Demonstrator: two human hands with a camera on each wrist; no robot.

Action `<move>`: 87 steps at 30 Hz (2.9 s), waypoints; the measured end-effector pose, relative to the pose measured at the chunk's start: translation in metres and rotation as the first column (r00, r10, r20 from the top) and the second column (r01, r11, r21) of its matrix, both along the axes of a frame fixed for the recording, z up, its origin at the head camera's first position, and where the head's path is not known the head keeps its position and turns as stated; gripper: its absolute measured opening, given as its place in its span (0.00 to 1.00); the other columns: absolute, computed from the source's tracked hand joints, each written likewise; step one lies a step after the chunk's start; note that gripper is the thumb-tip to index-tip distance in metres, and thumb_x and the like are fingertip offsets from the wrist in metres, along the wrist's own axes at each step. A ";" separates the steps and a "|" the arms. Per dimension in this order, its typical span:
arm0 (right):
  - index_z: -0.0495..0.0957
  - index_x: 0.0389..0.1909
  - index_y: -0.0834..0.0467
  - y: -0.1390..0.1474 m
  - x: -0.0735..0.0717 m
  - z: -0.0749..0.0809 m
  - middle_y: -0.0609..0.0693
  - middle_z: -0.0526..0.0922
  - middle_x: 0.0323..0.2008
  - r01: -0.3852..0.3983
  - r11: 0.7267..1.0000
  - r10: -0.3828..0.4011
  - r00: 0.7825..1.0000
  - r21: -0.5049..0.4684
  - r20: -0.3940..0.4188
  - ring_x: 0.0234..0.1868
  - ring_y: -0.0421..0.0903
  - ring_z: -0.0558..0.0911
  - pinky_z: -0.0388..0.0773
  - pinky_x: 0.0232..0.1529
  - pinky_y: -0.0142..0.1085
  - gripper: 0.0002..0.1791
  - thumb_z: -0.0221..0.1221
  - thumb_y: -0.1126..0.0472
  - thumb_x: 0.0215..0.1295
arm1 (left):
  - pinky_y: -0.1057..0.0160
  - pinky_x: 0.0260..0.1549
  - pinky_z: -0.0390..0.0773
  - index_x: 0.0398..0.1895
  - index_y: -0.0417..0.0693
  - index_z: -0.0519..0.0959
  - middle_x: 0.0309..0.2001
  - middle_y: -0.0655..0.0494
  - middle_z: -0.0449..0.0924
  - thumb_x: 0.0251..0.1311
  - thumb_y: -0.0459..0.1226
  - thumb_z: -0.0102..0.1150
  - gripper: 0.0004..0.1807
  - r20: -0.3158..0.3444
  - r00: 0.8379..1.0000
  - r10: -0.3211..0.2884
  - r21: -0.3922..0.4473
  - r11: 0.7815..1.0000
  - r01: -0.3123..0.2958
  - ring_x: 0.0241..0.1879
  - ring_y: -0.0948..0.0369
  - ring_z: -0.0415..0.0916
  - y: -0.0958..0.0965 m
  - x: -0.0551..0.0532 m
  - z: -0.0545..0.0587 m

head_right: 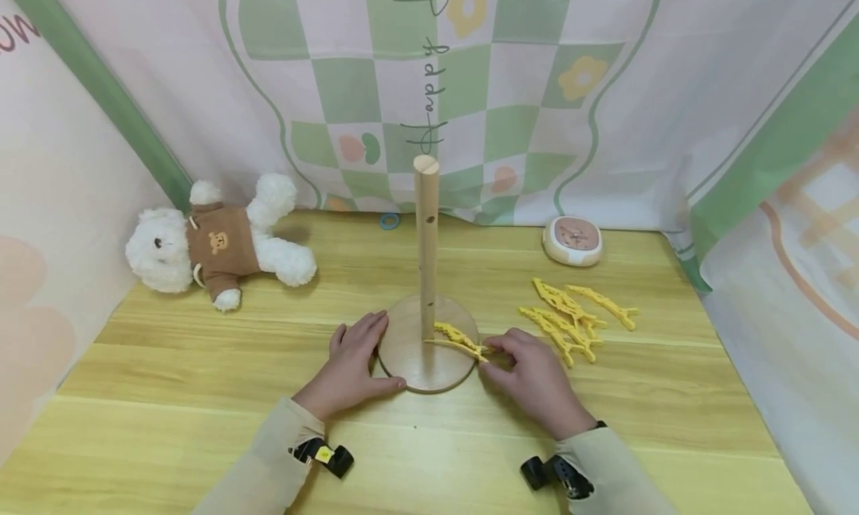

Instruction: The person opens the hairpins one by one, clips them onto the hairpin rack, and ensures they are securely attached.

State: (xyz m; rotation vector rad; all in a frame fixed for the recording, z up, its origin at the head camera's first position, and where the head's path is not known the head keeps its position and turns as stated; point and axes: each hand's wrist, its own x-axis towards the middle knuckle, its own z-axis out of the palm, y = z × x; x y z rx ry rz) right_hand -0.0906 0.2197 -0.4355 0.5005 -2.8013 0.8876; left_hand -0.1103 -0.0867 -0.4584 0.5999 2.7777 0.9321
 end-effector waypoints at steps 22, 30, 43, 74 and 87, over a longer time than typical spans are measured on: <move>0.87 0.45 0.56 -0.015 -0.006 0.000 0.40 0.77 0.29 -0.034 0.998 0.036 0.999 -0.046 0.036 0.27 0.36 0.72 0.71 0.26 0.31 0.15 0.74 0.61 0.56 | 0.36 0.70 0.47 0.67 0.39 0.71 0.70 0.47 0.67 0.41 0.66 0.74 0.55 -0.111 0.989 0.097 -0.047 0.994 -0.103 0.70 0.51 0.64 0.012 0.008 0.007; 0.87 0.46 0.56 -0.021 -0.008 0.001 0.39 0.77 0.31 -0.045 0.998 0.048 0.997 -0.051 0.057 0.30 0.37 0.73 0.73 0.29 0.31 0.15 0.73 0.59 0.57 | 0.39 0.70 0.48 0.65 0.40 0.71 0.67 0.47 0.69 0.42 0.65 0.74 0.52 -0.103 0.990 0.097 -0.014 0.995 -0.099 0.67 0.51 0.66 0.010 0.008 0.006; 0.87 0.45 0.54 -0.024 -0.009 -0.003 0.42 0.78 0.35 -0.027 0.998 0.035 0.990 -0.060 0.139 0.35 0.39 0.76 0.76 0.35 0.33 0.15 0.74 0.58 0.56 | 0.40 0.69 0.51 0.65 0.39 0.72 0.67 0.47 0.69 0.43 0.64 0.75 0.51 -0.094 0.991 0.097 -0.020 0.995 -0.099 0.67 0.51 0.66 0.012 0.005 0.007; 0.83 0.54 0.60 -0.027 -0.020 -0.007 0.48 0.81 0.40 0.074 0.993 -0.060 0.987 -0.088 0.148 0.37 0.42 0.79 0.79 0.38 0.35 0.18 0.68 0.61 0.64 | 0.41 0.72 0.43 0.78 0.44 0.58 0.76 0.51 0.59 0.45 0.67 0.71 0.62 -0.066 0.997 0.044 -0.021 0.999 -0.046 0.76 0.54 0.53 0.005 0.000 0.000; 0.81 0.57 0.61 -0.023 -0.035 -0.004 0.50 0.77 0.38 0.040 0.996 -0.028 0.987 -0.077 0.157 0.36 0.44 0.76 0.76 0.36 0.37 0.21 0.67 0.62 0.64 | 0.42 0.71 0.49 0.66 0.41 0.70 0.65 0.50 0.70 0.40 0.65 0.76 0.55 -0.083 0.991 0.105 0.024 0.994 -0.103 0.67 0.53 0.65 0.011 0.001 0.001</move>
